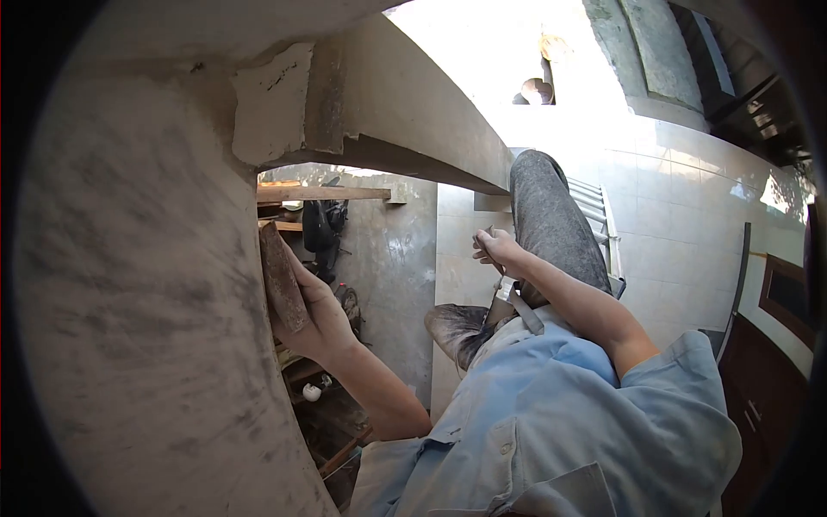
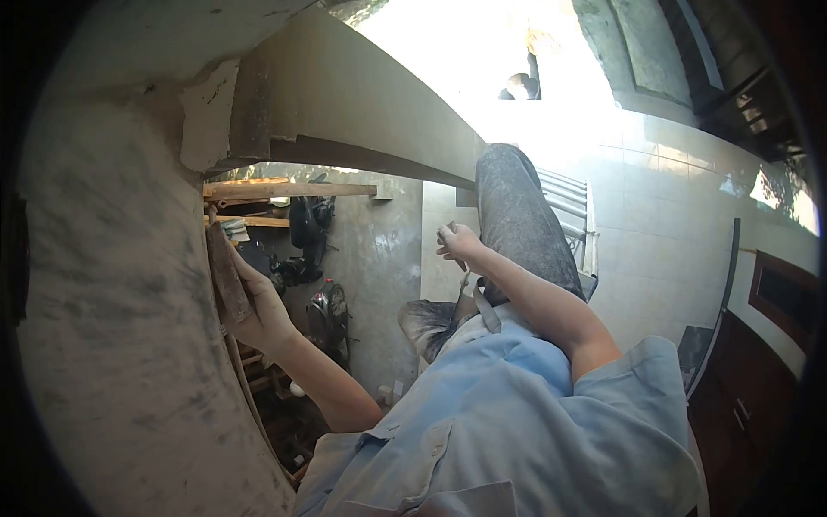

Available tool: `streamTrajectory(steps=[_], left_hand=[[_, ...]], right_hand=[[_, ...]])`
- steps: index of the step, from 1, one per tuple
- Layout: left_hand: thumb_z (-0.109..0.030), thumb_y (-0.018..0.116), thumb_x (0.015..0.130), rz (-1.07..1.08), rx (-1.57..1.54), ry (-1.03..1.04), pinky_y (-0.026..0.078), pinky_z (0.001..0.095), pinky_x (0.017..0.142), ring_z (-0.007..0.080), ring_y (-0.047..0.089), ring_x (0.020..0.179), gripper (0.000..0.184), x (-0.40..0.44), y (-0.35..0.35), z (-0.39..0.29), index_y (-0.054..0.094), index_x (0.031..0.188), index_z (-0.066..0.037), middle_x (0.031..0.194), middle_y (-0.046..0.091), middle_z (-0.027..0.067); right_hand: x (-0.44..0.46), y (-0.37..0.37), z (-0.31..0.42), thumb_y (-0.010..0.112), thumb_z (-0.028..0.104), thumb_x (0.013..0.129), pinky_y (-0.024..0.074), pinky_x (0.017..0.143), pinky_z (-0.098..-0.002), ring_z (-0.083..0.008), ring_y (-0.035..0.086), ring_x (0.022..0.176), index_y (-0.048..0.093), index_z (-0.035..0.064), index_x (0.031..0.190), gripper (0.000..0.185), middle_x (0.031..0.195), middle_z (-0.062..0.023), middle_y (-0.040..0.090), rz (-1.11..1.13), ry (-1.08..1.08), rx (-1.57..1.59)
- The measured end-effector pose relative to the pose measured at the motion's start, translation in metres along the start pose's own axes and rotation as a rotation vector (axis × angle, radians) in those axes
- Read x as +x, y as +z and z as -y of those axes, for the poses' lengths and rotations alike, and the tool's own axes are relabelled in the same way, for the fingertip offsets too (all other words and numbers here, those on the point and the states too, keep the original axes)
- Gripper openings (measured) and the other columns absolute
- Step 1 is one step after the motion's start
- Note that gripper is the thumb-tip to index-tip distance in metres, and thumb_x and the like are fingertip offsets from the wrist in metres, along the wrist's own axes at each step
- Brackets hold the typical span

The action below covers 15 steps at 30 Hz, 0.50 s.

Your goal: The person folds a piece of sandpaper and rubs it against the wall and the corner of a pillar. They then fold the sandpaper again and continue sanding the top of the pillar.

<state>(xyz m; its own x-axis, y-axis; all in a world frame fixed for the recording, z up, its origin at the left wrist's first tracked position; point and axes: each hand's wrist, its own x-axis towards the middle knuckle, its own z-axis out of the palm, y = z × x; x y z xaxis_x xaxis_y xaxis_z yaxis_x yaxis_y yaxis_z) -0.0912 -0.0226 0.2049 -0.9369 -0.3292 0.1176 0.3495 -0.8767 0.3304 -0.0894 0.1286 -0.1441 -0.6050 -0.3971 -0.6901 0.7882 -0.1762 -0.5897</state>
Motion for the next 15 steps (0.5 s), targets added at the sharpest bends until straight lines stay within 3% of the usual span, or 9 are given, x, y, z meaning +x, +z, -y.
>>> streamTrajectory(steps=[3, 5, 6, 8, 9, 10, 11, 14, 15], left_hand=[[-0.015, 0.045, 0.101, -0.071, 0.556, 0.133, 0.031, 0.0436, 0.118, 0.0289, 0.041, 0.135, 0.046, -0.005, -0.018, 0.005, 0.037, 0.138, 0.011, 0.142, 0.045, 0.0203], [-0.022, 0.046, 0.102, -0.213, 0.556, -0.002, 0.036, 0.0429, 0.115, 0.0255, 0.045, 0.132, 0.047, -0.014, -0.015, 0.033, 0.04, 0.136, 0.01, 0.139, 0.048, 0.0171], [-0.026, 0.046, 0.102, -0.338, 0.625, -0.037, 0.038, 0.042, 0.112, 0.0247, 0.047, 0.131, 0.049, -0.017, -0.013, 0.053, 0.042, 0.136, 0.009, 0.138, 0.05, 0.0159], [-0.033, 0.047, 0.101, -0.588, 0.76, -0.11, 0.042, 0.0401, 0.108, 0.023, 0.049, 0.128, 0.052, -0.027, -0.005, 0.092, 0.044, 0.135, 0.007, 0.137, 0.052, 0.0136], [-0.034, 0.046, 0.102, -0.587, 0.793, -0.176, 0.042, 0.0395, 0.107, 0.0229, 0.05, 0.127, 0.053, -0.03, -0.004, 0.105, 0.044, 0.135, 0.007, 0.136, 0.053, 0.0141], [-0.036, 0.046, 0.102, -0.585, 0.828, -0.24, 0.043, 0.039, 0.105, 0.0228, 0.052, 0.126, 0.053, -0.034, -0.002, 0.115, 0.045, 0.134, 0.007, 0.135, 0.053, 0.0145], [-0.037, 0.045, 0.102, -0.584, 0.864, -0.304, 0.043, 0.0385, 0.104, 0.0227, 0.053, 0.124, 0.054, -0.038, -0.002, 0.122, 0.046, 0.134, 0.006, 0.134, 0.054, 0.0149], [-0.036, 0.042, 0.103, -0.286, 0.773, -0.443, 0.042, 0.0387, 0.106, 0.0236, 0.053, 0.124, 0.052, -0.043, -0.029, 0.123, 0.047, 0.133, 0.007, 0.133, 0.055, 0.0167], [-0.036, 0.039, 0.104, -0.335, 0.808, -0.449, 0.041, 0.0391, 0.107, 0.0254, 0.052, 0.125, 0.053, -0.044, -0.028, 0.125, 0.047, 0.133, 0.008, 0.132, 0.055, 0.0186]], right_hand=[[-0.036, -0.005, 0.08, 0.048, 0.026, 0.103, 0.0526, 0.087, -0.03, -0.0166, 0.064, 0.099, 0.054, 0.0011, 0.122, 0.032, 0.107, -0.0073, 0.063, -0.023, -0.211, 0.403], [-0.062, -0.013, 0.138, 0.049, 0.022, 0.102, 0.0507, 0.092, -0.0296, -0.0171, 0.061, 0.108, 0.05, -0.0006, 0.129, 0.035, 0.113, -0.009, 0.062, -0.015, -0.522, 0.576], [-0.088, -0.016, 0.175, 0.047, 0.021, 0.103, 0.0472, 0.101, -0.0345, -0.0198, 0.055, 0.119, 0.044, -0.0033, 0.136, 0.041, 0.126, -0.0128, 0.055, -0.03, -0.63, 0.612], [-0.141, -0.021, 0.241, 0.046, 0.02, 0.103, 0.0424, 0.107, -0.0359, -0.0226, 0.049, 0.126, 0.04, -0.0061, 0.138, 0.044, 0.135, -0.0157, 0.049, 0.022, -0.824, 0.807], [-0.163, -0.025, 0.269, 0.046, 0.019, 0.103, 0.0403, 0.108, -0.0374, -0.0246, 0.048, 0.127, 0.04, -0.0063, 0.138, 0.044, 0.138, -0.0158, 0.047, 0.025, -0.903, 0.875], [-0.186, -0.027, 0.296, 0.038, 0.017, 0.104, 0.0396, 0.109, -0.0394, -0.0254, 0.049, 0.127, 0.04, -0.0072, 0.135, 0.04, 0.134, -0.0173, 0.05, 0.0, -0.97, 0.959], [-0.192, -0.039, 0.311, 0.038, 0.018, 0.104, 0.0421, 0.106, -0.0385, -0.0245, 0.052, 0.123, 0.046, -0.007, 0.128, 0.035, 0.126, -0.0167, 0.055, 0.079, -1.091, 0.995], [-0.226, -0.049, 0.337, 0.053, 0.01, 0.095, 0.05, 0.09, -0.0359, -0.0213, 0.062, 0.102, 0.055, -0.0038, 0.115, 0.024, 0.104, -0.0114, 0.064, -0.057, -1.425, 0.714], [-0.228, -0.053, 0.343, 0.054, 0.01, 0.095, 0.0511, 0.088, -0.0354, -0.0212, 0.063, 0.1, 0.056, -0.0029, 0.113, 0.023, 0.102, -0.0111, 0.065, -0.199, -1.547, 0.516]])
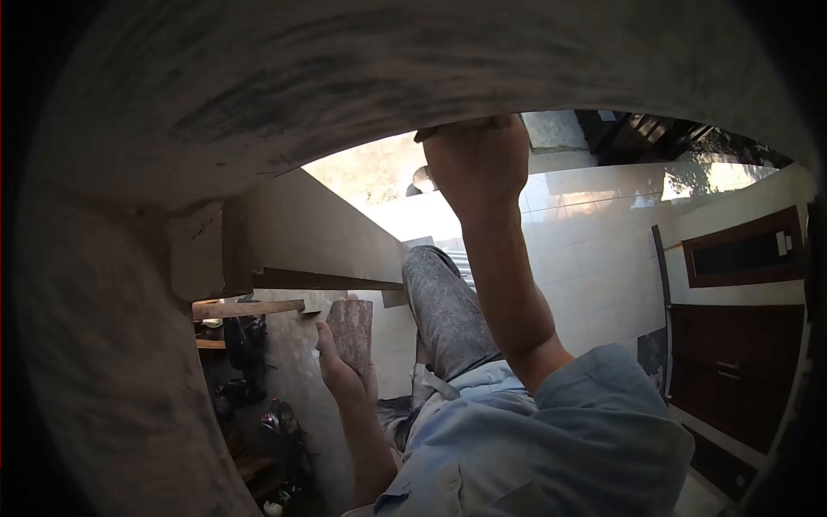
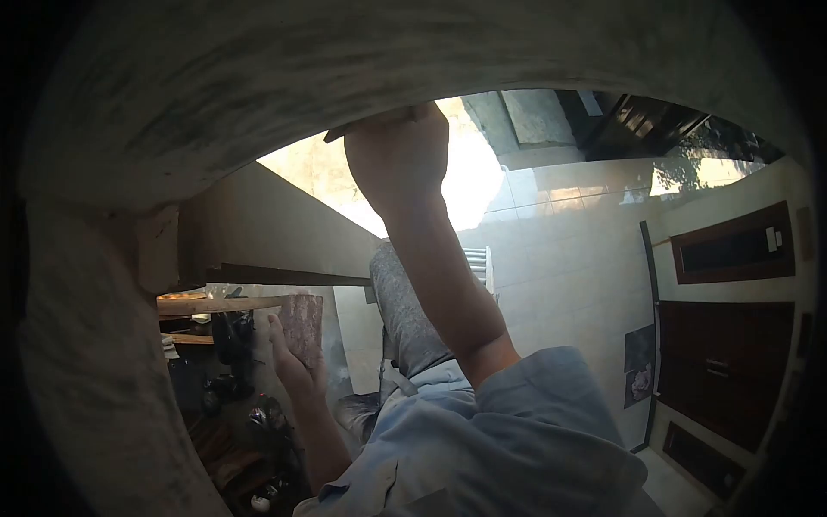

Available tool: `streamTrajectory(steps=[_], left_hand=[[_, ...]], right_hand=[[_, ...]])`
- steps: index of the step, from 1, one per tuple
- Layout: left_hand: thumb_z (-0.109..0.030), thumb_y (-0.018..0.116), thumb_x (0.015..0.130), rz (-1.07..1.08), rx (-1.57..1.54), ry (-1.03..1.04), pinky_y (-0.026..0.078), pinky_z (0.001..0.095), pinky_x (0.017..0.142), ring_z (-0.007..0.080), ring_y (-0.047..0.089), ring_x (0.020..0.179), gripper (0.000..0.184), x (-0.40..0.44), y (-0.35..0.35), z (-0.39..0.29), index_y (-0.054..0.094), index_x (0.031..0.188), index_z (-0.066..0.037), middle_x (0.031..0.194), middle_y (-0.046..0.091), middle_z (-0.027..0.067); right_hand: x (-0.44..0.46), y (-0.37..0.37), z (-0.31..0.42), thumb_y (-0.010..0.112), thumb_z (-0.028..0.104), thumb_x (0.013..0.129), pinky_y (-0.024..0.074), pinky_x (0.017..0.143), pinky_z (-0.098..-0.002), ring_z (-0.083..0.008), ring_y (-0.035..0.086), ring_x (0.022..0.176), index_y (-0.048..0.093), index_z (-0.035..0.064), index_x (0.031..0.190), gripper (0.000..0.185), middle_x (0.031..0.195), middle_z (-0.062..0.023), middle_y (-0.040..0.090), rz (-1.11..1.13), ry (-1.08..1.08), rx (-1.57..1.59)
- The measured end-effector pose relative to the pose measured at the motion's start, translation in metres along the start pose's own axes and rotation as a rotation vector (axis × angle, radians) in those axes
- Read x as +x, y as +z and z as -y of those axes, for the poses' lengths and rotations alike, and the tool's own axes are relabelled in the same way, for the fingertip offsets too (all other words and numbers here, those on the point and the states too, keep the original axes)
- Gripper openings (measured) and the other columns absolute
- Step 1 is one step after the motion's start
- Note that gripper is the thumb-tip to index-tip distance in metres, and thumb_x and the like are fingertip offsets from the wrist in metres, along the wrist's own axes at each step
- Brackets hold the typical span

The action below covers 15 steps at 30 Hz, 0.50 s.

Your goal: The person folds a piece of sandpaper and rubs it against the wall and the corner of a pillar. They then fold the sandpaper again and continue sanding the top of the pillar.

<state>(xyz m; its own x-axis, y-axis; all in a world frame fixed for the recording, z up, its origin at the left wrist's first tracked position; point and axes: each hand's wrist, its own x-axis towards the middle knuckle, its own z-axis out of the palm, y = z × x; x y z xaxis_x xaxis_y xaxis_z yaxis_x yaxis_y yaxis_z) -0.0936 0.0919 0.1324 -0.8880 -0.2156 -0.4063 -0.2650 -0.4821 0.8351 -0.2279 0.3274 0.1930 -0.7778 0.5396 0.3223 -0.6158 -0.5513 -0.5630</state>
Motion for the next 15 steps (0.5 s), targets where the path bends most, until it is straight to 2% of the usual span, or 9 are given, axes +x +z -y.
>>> streamTrajectory(steps=[1, 2, 5, 6, 8, 11, 12, 13, 15], left_hand=[[-0.036, 0.039, 0.104, 0.019, -0.007, 0.001, 0.041, 0.0388, 0.107, 0.0259, 0.052, 0.125, 0.053, 0.001, 0.001, 0.001, 0.047, 0.133, 0.008, 0.132, 0.055, 0.0187], [-0.036, 0.039, 0.104, 0.031, -0.012, 0.001, 0.041, 0.0385, 0.107, 0.0264, 0.053, 0.125, 0.053, 0.001, -0.001, 0.001, 0.046, 0.133, 0.008, 0.132, 0.055, 0.0187], [-0.036, 0.04, 0.103, -0.055, -0.022, -0.041, 0.04, 0.0377, 0.107, 0.0268, 0.053, 0.124, 0.054, -0.006, -0.013, 0.002, 0.045, 0.133, 0.009, 0.132, 0.055, 0.0194], [-0.036, 0.041, 0.103, -0.044, -0.03, -0.039, 0.04, 0.0377, 0.107, 0.0266, 0.053, 0.124, 0.054, -0.006, -0.02, 0.003, 0.045, 0.133, 0.009, 0.132, 0.055, 0.0193], [-0.038, 0.044, 0.102, -0.016, -0.044, -0.022, 0.039, 0.037, 0.107, 0.026, 0.052, 0.125, 0.056, -0.004, -0.034, 0.007, 0.045, 0.134, 0.007, 0.132, 0.054, 0.0182], [-0.043, 0.047, 0.1, -0.141, 0.009, -0.071, 0.041, 0.0351, 0.103, 0.0244, 0.052, 0.123, 0.059, -0.003, -0.056, 0.019, 0.046, 0.135, 0.004, 0.131, 0.053, 0.016], [-0.047, 0.051, 0.098, -0.233, 0.073, -0.133, 0.043, 0.033, 0.099, 0.0221, 0.053, 0.119, 0.062, -0.012, -0.044, 0.008, 0.047, 0.135, 0.003, 0.13, 0.052, 0.014], [-0.045, 0.051, 0.098, -0.228, 0.058, -0.15, 0.044, 0.0329, 0.098, 0.0218, 0.055, 0.116, 0.06, -0.018, -0.045, 0.01, 0.047, 0.134, 0.003, 0.127, 0.055, 0.0131], [-0.041, 0.053, 0.098, -0.21, 0.009, -0.129, 0.045, 0.0328, 0.097, 0.0211, 0.06, 0.111, 0.055, -0.017, -0.048, 0.008, 0.049, 0.132, 0.002, 0.122, 0.059, 0.0112]], right_hand=[[0.007, 0.0, 0.002, 0.055, 0.011, 0.095, 0.0522, 0.086, -0.0349, -0.0211, 0.064, 0.098, 0.057, -0.002, 0.112, 0.022, 0.1, -0.0109, 0.066, 0.031, -0.146, -0.187], [0.023, -0.01, -0.011, 0.048, 0.016, 0.099, 0.0517, 0.087, -0.0348, -0.022, 0.062, 0.103, 0.058, -0.0016, 0.113, 0.024, 0.102, -0.0127, 0.066, 0.065, -0.329, -0.404], [0.026, -0.024, -0.015, 0.046, 0.026, 0.101, 0.046, 0.097, -0.0393, -0.0244, 0.058, 0.112, 0.057, 0.0001, 0.12, 0.034, 0.114, -0.0131, 0.063, 0.161, -0.609, -0.632], [0.02, -0.016, -0.004, 0.046, 0.027, 0.101, 0.0441, 0.099, -0.0405, -0.0247, 0.057, 0.114, 0.056, -0.0001, 0.122, 0.035, 0.117, -0.0128, 0.062, 0.22, -0.291, -0.136], [0.03, -0.014, 0.0, 0.046, 0.028, 0.101, 0.0412, 0.103, -0.0418, -0.025, 0.055, 0.116, 0.055, -0.0003, 0.123, 0.037, 0.122, -0.0128, 0.06, 0.26, -0.156, 0.031], [0.065, -0.061, -0.034, 0.046, 0.03, 0.101, 0.038, 0.105, -0.0422, -0.0252, 0.053, 0.118, 0.054, -0.0002, 0.125, 0.039, 0.127, -0.0135, 0.057, 0.245, -0.768, -0.925], [0.062, -0.071, -0.032, 0.047, 0.03, 0.101, 0.0371, 0.106, -0.0427, -0.0253, 0.052, 0.119, 0.054, -0.0002, 0.125, 0.04, 0.129, -0.0135, 0.057, 0.236, -0.807, -1.094], [0.059, -0.08, -0.029, 0.047, 0.031, 0.101, 0.0361, 0.107, -0.0431, -0.0253, 0.051, 0.12, 0.053, -0.0003, 0.126, 0.041, 0.13, -0.0136, 0.056, 0.225, -0.851, -1.26], [0.059, -0.075, -0.022, 0.047, 0.033, 0.101, 0.0346, 0.108, -0.0448, -0.0255, 0.05, 0.122, 0.053, -0.0005, 0.127, 0.042, 0.133, -0.0134, 0.054, 0.209, -0.69, -1.278]])
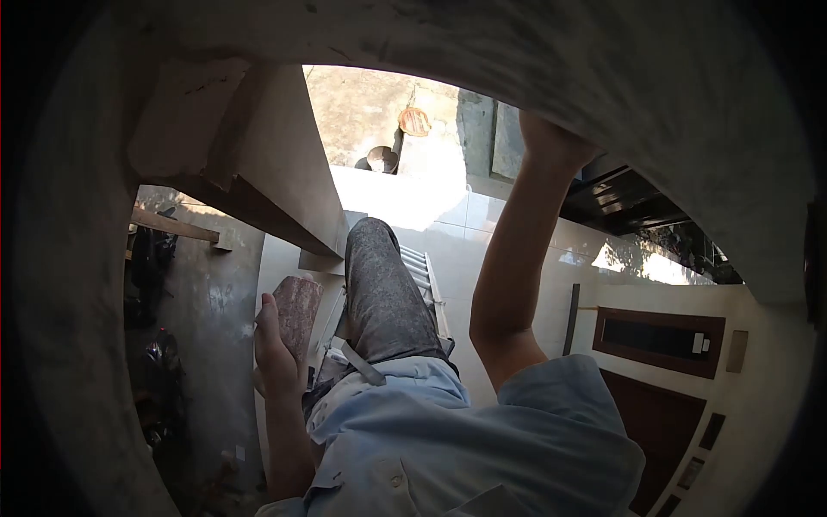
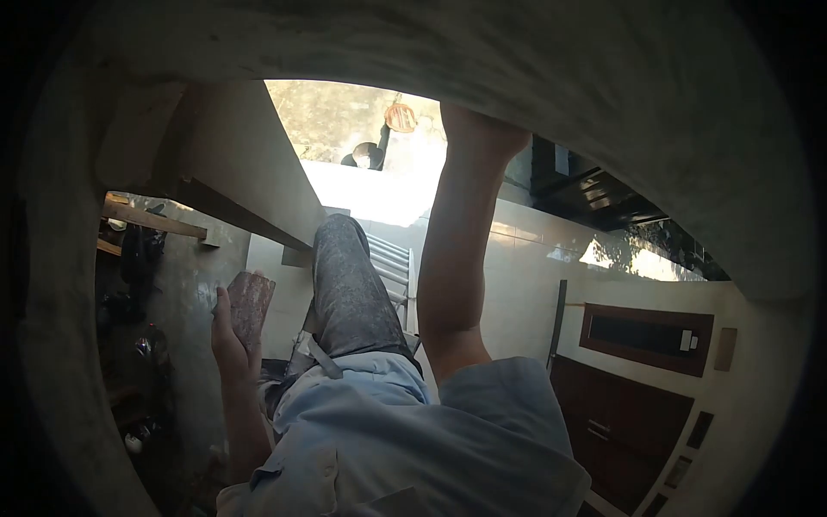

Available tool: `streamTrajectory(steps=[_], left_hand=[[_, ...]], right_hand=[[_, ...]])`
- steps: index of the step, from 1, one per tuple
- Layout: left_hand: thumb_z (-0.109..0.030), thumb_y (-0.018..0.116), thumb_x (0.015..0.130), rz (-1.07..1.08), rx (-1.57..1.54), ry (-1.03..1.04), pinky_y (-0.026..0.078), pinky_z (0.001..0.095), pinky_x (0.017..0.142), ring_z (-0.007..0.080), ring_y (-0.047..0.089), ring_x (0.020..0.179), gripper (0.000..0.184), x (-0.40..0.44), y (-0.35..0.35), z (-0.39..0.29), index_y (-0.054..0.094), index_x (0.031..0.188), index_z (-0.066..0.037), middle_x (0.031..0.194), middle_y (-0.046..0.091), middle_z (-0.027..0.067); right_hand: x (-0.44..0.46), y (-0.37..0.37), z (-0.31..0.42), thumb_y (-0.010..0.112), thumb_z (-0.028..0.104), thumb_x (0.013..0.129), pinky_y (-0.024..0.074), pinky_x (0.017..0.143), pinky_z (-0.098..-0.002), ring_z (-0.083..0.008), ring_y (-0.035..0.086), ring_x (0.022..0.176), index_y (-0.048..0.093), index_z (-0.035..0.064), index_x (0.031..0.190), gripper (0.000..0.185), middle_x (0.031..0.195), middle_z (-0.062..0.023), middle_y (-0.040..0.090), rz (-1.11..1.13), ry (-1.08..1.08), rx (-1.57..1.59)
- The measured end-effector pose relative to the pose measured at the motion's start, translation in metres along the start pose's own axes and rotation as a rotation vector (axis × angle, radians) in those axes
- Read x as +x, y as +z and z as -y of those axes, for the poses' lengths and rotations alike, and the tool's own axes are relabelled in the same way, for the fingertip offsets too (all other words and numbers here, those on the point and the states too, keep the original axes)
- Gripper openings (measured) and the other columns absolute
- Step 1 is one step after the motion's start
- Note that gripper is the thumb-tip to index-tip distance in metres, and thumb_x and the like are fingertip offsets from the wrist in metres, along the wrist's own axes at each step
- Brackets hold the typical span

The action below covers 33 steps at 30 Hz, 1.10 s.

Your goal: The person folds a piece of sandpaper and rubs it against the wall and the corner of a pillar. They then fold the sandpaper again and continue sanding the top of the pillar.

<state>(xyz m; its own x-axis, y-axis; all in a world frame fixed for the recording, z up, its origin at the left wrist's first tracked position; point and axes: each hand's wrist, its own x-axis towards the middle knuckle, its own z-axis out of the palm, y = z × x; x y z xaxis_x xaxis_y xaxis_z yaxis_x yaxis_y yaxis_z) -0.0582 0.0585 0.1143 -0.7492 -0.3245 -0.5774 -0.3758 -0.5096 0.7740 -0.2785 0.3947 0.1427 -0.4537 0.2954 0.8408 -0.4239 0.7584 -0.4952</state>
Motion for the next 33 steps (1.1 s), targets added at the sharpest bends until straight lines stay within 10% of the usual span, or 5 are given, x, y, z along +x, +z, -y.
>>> streamTrajectory(steps=[7, 9, 12, 26, 33], left_hand=[[-0.045, 0.054, 0.096, -0.085, 0.035, -0.096, 0.044, 0.0336, 0.098, 0.0212, 0.055, 0.117, 0.059, 0.0, -0.007, -0.005, 0.048, 0.133, 0.001, 0.125, 0.056, 0.0112], [-0.047, 0.055, 0.096, -0.055, 0.078, -0.032, 0.043, 0.0323, 0.098, 0.0209, 0.055, 0.116, 0.06, 0.009, -0.016, -0.001, 0.048, 0.133, 0.0, 0.125, 0.056, 0.0104], [-0.047, 0.055, 0.096, 0.049, 0.009, 0.023, 0.042, 0.0316, 0.098, 0.0209, 0.055, 0.115, 0.06, 0.01, -0.015, -0.006, 0.048, 0.133, -0.001, 0.124, 0.056, 0.01], [-0.042, 0.051, 0.099, 0.036, -0.021, -0.094, 0.046, 0.0343, 0.097, 0.0215, 0.059, 0.112, 0.056, 0.002, -0.017, 0.001, 0.05, 0.129, 0.005, 0.12, 0.06, 0.0127], [-0.041, 0.05, 0.1, 0.045, -0.02, -0.023, 0.045, 0.0331, 0.098, 0.0211, 0.058, 0.114, 0.056, 0.001, -0.019, -0.005, 0.047, 0.133, 0.004, 0.125, 0.058, 0.0124]], right_hand=[[0.013, -0.027, -0.04, 0.054, 0.037, 0.096, 0.0333, 0.11, -0.0465, -0.0311, 0.047, 0.128, 0.052, 0.0001, 0.13, 0.051, 0.14, -0.0162, 0.049, -0.046, -0.21, -0.475], [0.022, -0.028, -0.037, 0.056, 0.035, 0.095, 0.0342, 0.109, -0.0465, -0.0323, 0.047, 0.128, 0.053, -0.0001, 0.129, 0.05, 0.139, -0.0174, 0.049, -0.109, -0.087, 0.029], [0.033, -0.066, 0.057, 0.047, 0.027, 0.1, 0.0347, 0.107, -0.0503, -0.032, 0.048, 0.124, 0.055, -0.0028, 0.125, 0.039, 0.131, -0.0182, 0.053, 0.044, 0.831, 2.163], [0.053, -0.118, -0.033, 0.044, 0.029, 0.101, 0.0387, 0.104, -0.0477, -0.0272, 0.05, 0.124, 0.053, -0.0016, 0.125, 0.04, 0.136, -0.0147, 0.052, 0.186, 0.63, 2.223], [0.049, -0.145, -0.02, 0.047, 0.025, 0.1, 0.0431, 0.098, -0.0433, -0.0225, 0.055, 0.113, 0.056, -0.0031, 0.119, 0.035, 0.121, -0.0149, 0.058, -0.227, 0.883, 2.241]])
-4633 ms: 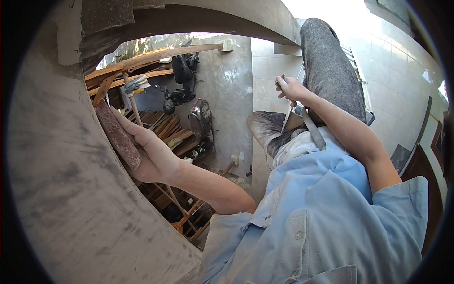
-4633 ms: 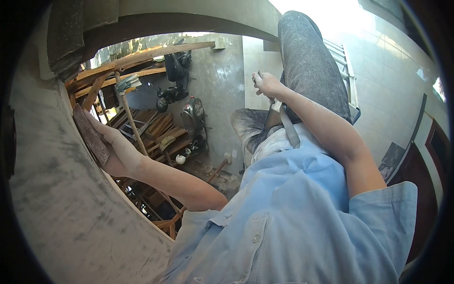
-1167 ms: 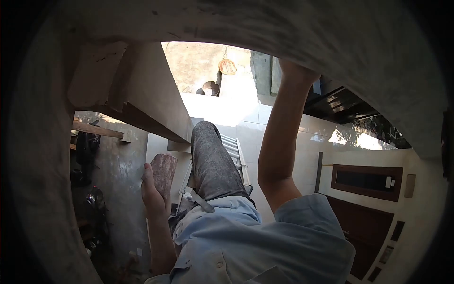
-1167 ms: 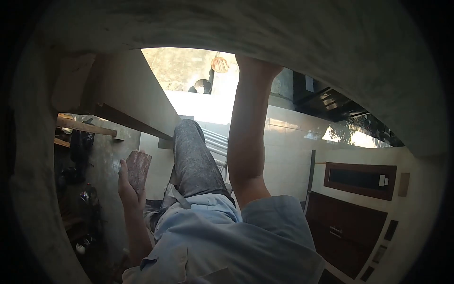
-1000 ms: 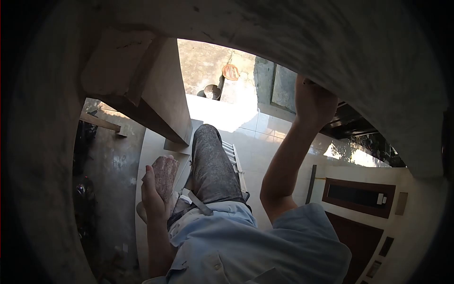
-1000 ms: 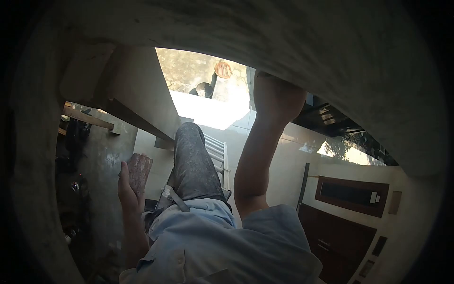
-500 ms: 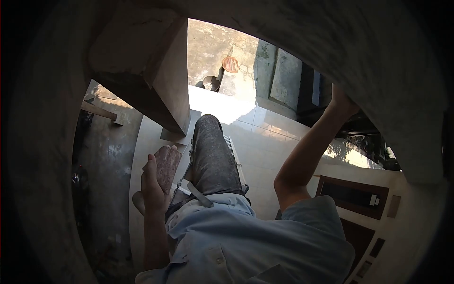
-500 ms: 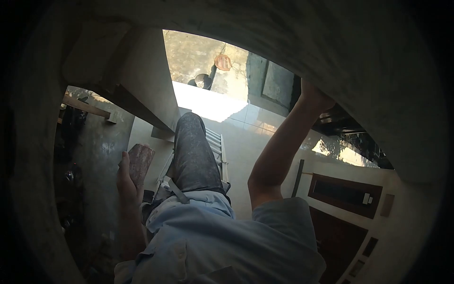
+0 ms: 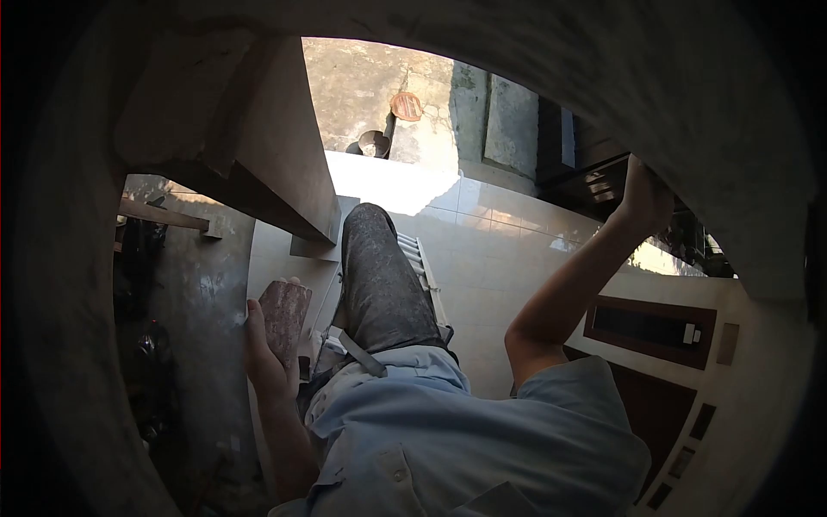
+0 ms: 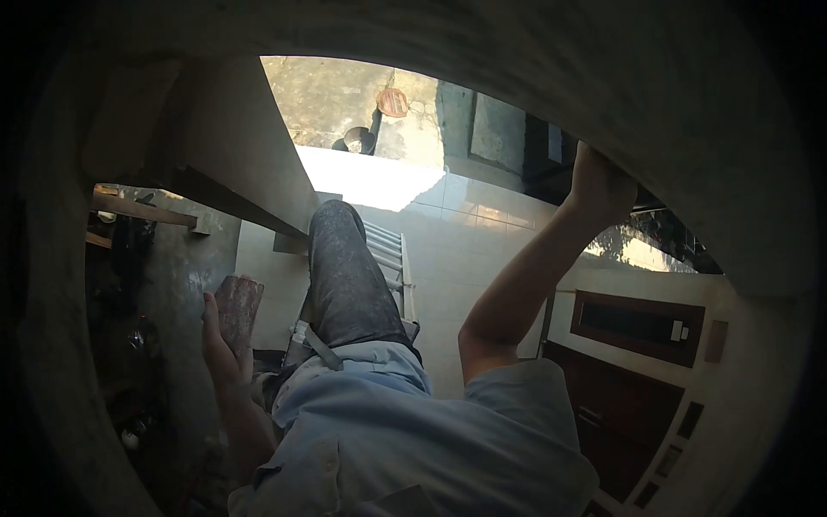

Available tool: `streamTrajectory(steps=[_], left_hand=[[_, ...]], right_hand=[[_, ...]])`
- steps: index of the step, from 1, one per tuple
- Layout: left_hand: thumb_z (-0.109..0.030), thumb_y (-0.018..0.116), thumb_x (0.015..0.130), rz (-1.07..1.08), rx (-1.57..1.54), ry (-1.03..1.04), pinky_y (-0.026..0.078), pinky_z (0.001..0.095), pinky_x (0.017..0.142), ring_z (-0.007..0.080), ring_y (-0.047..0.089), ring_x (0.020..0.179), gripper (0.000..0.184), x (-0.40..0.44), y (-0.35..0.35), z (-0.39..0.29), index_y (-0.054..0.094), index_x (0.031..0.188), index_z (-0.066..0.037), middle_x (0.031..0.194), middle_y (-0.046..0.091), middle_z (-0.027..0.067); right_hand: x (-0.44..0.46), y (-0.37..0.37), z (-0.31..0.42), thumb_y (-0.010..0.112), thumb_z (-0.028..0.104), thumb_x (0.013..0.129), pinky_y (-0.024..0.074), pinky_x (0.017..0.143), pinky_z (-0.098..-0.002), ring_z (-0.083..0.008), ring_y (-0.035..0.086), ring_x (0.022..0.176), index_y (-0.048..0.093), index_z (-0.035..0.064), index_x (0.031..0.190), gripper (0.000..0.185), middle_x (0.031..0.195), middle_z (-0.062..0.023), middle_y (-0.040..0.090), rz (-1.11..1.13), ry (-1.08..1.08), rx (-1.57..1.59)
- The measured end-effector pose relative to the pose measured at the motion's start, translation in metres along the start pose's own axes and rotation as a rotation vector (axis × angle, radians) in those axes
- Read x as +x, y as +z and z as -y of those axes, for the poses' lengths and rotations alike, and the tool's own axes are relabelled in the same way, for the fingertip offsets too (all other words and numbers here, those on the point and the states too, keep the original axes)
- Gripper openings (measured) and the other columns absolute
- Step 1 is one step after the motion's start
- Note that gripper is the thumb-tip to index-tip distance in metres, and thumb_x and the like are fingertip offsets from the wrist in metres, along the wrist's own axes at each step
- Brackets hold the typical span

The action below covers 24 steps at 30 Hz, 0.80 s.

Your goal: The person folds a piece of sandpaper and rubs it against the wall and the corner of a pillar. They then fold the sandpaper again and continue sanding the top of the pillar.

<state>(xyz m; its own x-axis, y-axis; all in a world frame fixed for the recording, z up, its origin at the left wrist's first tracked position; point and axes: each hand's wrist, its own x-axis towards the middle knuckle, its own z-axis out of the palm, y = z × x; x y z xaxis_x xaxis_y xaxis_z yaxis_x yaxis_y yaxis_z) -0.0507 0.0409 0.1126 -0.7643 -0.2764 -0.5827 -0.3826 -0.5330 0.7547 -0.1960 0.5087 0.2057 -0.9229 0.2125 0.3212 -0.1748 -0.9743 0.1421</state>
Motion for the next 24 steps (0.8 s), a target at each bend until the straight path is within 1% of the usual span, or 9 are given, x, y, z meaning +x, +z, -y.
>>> streamTrajectory(steps=[1, 2, 5, 9, 11, 13, 15, 19, 24], left_hand=[[-0.04, 0.049, 0.1, 0.001, 0.03, -0.008, 0.045, 0.0332, 0.099, 0.0213, 0.058, 0.115, 0.055, -0.002, 0.0, 0.0, 0.047, 0.133, 0.004, 0.126, 0.057, 0.0127], [-0.04, 0.049, 0.1, 0.004, 0.051, -0.007, 0.044, 0.0332, 0.099, 0.0216, 0.058, 0.116, 0.055, -0.002, 0.002, 0.0, 0.047, 0.133, 0.004, 0.128, 0.056, 0.013], [-0.038, 0.047, 0.102, 0.067, 0.01, -0.004, 0.044, 0.0332, 0.101, 0.0223, 0.057, 0.118, 0.054, -0.002, 0.003, -0.003, 0.047, 0.134, 0.004, 0.132, 0.055, 0.0141], [-0.042, 0.047, 0.1, 0.028, 0.02, 0.033, 0.044, 0.0344, 0.099, 0.0229, 0.058, 0.115, 0.056, -0.003, 0.004, 0.003, 0.052, 0.128, 0.006, 0.123, 0.06, 0.0143], [-0.042, 0.047, 0.1, 0.055, 0.019, 0.03, 0.044, 0.0344, 0.099, 0.0228, 0.058, 0.115, 0.055, 0.0, 0.001, 0.007, 0.052, 0.127, 0.006, 0.122, 0.06, 0.0141], [-0.041, 0.048, 0.1, 0.046, 0.024, 0.028, 0.045, 0.0336, 0.096, 0.0218, 0.059, 0.112, 0.054, 0.004, -0.002, 0.008, 0.053, 0.126, 0.005, 0.12, 0.06, 0.0137], [-0.041, 0.048, 0.1, -0.02, 0.04, 0.038, 0.046, 0.0331, 0.096, 0.0216, 0.059, 0.111, 0.054, 0.004, -0.003, 0.006, 0.052, 0.126, 0.005, 0.12, 0.06, 0.0138], [-0.041, 0.046, 0.101, 0.003, 0.114, 0.077, 0.045, 0.033, 0.097, 0.0222, 0.059, 0.113, 0.053, 0.0, -0.004, 0.007, 0.052, 0.127, 0.005, 0.122, 0.06, 0.0146], [-0.038, 0.047, 0.101, 0.129, -0.007, 0.032, 0.045, 0.0337, 0.099, 0.0232, 0.057, 0.118, 0.053, 0.004, -0.001, 0.006, 0.047, 0.132, 0.006, 0.126, 0.058, 0.0155]], right_hand=[[0.01, -0.009, 0.01, 0.044, 0.026, 0.102, 0.0422, 0.099, -0.0434, -0.0236, 0.054, 0.116, 0.055, -0.0035, 0.121, 0.037, 0.123, -0.0162, 0.057, 0.1, -0.049, -0.122], [0.019, -0.019, 0.027, 0.032, 0.031, 0.105, 0.0359, 0.106, -0.0435, -0.0296, 0.045, 0.126, 0.051, -0.0049, 0.127, 0.046, 0.134, -0.0201, 0.048, 0.353, 0.14, -0.137], [-0.022, 0.008, -0.022, 0.023, 0.034, 0.106, 0.0336, 0.107, -0.045, -0.0339, 0.042, 0.128, 0.048, -0.0059, 0.13, 0.053, 0.136, -0.0221, 0.045, 0.205, -0.06, -0.148], [-0.024, 0.007, 0.008, 0.026, 0.029, 0.106, 0.0308, 0.111, -0.0479, -0.0341, 0.042, 0.129, 0.05, -0.0027, 0.129, 0.046, 0.136, -0.0205, 0.046, 0.12, -0.101, -0.179], [0.001, -0.017, 0.071, 0.028, 0.027, 0.106, 0.03, 0.112, -0.0486, -0.0326, 0.043, 0.127, 0.05, -0.0034, 0.128, 0.044, 0.134, -0.0199, 0.047, 0.349, 0.045, -0.215], [0.008, -0.01, 0.049, 0.03, 0.024, 0.106, 0.0338, 0.11, -0.0447, -0.0297, 0.046, 0.125, 0.048, -0.003, 0.13, 0.041, 0.133, -0.0173, 0.049, 0.345, -0.06, -0.31], [-0.028, 0.012, 0.0, 0.034, 0.021, 0.105, 0.0422, 0.103, -0.0363, -0.0254, 0.05, 0.123, 0.044, -0.0015, 0.134, 0.038, 0.132, -0.0128, 0.053, 0.061, -0.444, -0.466], [-0.011, -0.005, 0.058, 0.021, 0.022, 0.106, 0.0235, 0.116, -0.051, -0.0314, 0.048, 0.12, 0.043, -0.0053, 0.136, 0.046, 0.134, -0.0197, 0.047, 0.318, -0.14, -0.237], [-0.033, 0.021, 0.023, 0.029, 0.027, 0.106, 0.0305, 0.11, -0.0517, -0.0313, 0.044, 0.129, 0.041, -0.0029, 0.139, 0.046, 0.141, -0.0189, 0.046, 0.172, -0.214, -0.252]])
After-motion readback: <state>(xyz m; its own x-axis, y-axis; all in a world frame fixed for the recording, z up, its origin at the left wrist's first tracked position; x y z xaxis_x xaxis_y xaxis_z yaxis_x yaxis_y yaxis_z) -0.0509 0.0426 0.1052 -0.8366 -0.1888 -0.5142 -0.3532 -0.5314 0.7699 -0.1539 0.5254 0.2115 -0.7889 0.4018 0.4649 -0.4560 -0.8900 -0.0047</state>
